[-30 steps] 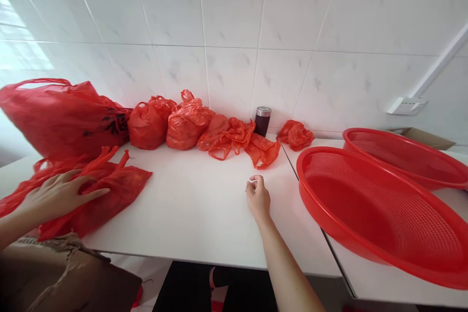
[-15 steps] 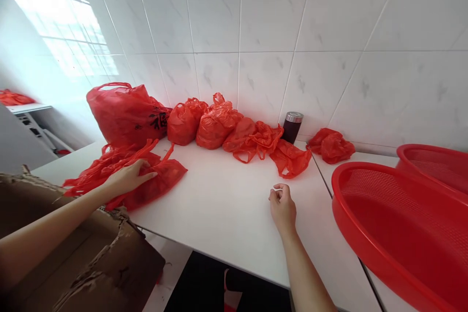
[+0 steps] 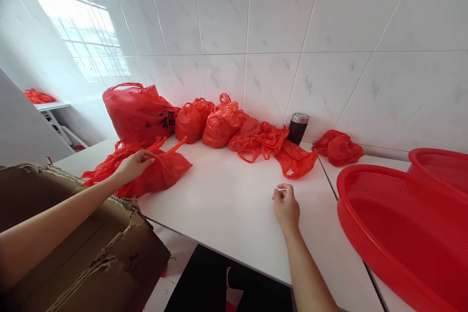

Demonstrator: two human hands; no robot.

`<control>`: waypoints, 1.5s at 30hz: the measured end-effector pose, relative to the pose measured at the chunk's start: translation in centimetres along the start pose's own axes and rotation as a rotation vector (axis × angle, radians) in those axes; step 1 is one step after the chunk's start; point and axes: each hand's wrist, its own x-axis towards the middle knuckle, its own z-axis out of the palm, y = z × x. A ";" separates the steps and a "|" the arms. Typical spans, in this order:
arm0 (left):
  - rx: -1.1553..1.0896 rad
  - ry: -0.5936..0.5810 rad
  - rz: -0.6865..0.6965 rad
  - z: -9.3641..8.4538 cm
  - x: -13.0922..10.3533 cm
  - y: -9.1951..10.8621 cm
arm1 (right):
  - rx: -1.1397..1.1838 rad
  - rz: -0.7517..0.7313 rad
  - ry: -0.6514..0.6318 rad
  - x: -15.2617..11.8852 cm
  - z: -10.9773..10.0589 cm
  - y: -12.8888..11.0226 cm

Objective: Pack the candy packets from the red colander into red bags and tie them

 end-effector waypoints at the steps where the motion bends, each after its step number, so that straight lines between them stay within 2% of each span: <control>1: -0.007 0.012 -0.014 -0.1 -0.1 0.0 | -0.004 0.000 -0.002 0.0 0.0 0.0; 4: -0.022 0.012 -0.048 -0.7 -0.3 -0.1 | -0.015 -0.013 -0.006 0.1 0.0 0.0; 7: -0.046 0.009 -0.037 -2.0 -0.6 0.6 | -0.007 -0.013 -0.011 0.1 0.0 0.1; 11: -0.068 0.027 0.051 -3.3 -2.0 3.2 | -0.001 -0.015 -0.005 0.3 0.1 0.3; 14: -0.094 -0.044 0.215 -2.1 -5.1 6.7 | 0.008 -0.021 -0.004 0.3 0.1 0.2; 18: -0.045 -0.246 0.516 0.9 -10.8 11.4 | 0.021 -0.013 -0.012 0.0 -0.1 -0.2; 20: -0.003 -0.331 0.579 1.7 -13.0 12.7 | 0.020 -0.009 -0.010 0.0 -0.1 -0.3; 22: 0.002 -0.389 0.560 1.9 -14.3 13.2 | 0.013 -0.008 -0.008 -0.1 -0.1 -0.5; 26: -0.034 -0.463 0.458 1.7 -15.4 12.5 | 0.003 -0.006 -0.011 -0.1 -0.1 -0.7; 32: 0.052 -0.632 0.359 1.4 -17.0 10.0 | -0.010 -0.034 0.000 -0.3 0.0 -1.1; 35: 0.100 -0.642 0.310 1.3 -17.0 8.6 | 0.023 -0.134 -0.069 -1.2 1.6 -3.1; 37: 0.130 -0.638 0.290 1.5 -16.6 8.0 | 0.062 -0.253 -0.169 -2.1 3.7 -5.7; 39: 0.171 -0.614 0.291 1.7 -16.0 7.6 | 0.097 -0.387 -0.272 -3.2 6.5 -8.9; 41: 0.217 -0.540 0.310 1.8 -15.0 7.2 | 0.123 -0.510 -0.345 -4.2 9.5 -12.1; 43: 0.231 -0.398 0.343 1.6 -13.6 6.8 | 0.143 -0.617 -0.393 -5.1 12.2 -14.9; 45: 0.224 -0.189 0.366 1.3 -11.9 6.2 | 0.136 -0.696 -0.446 -5.8 14.1 -16.7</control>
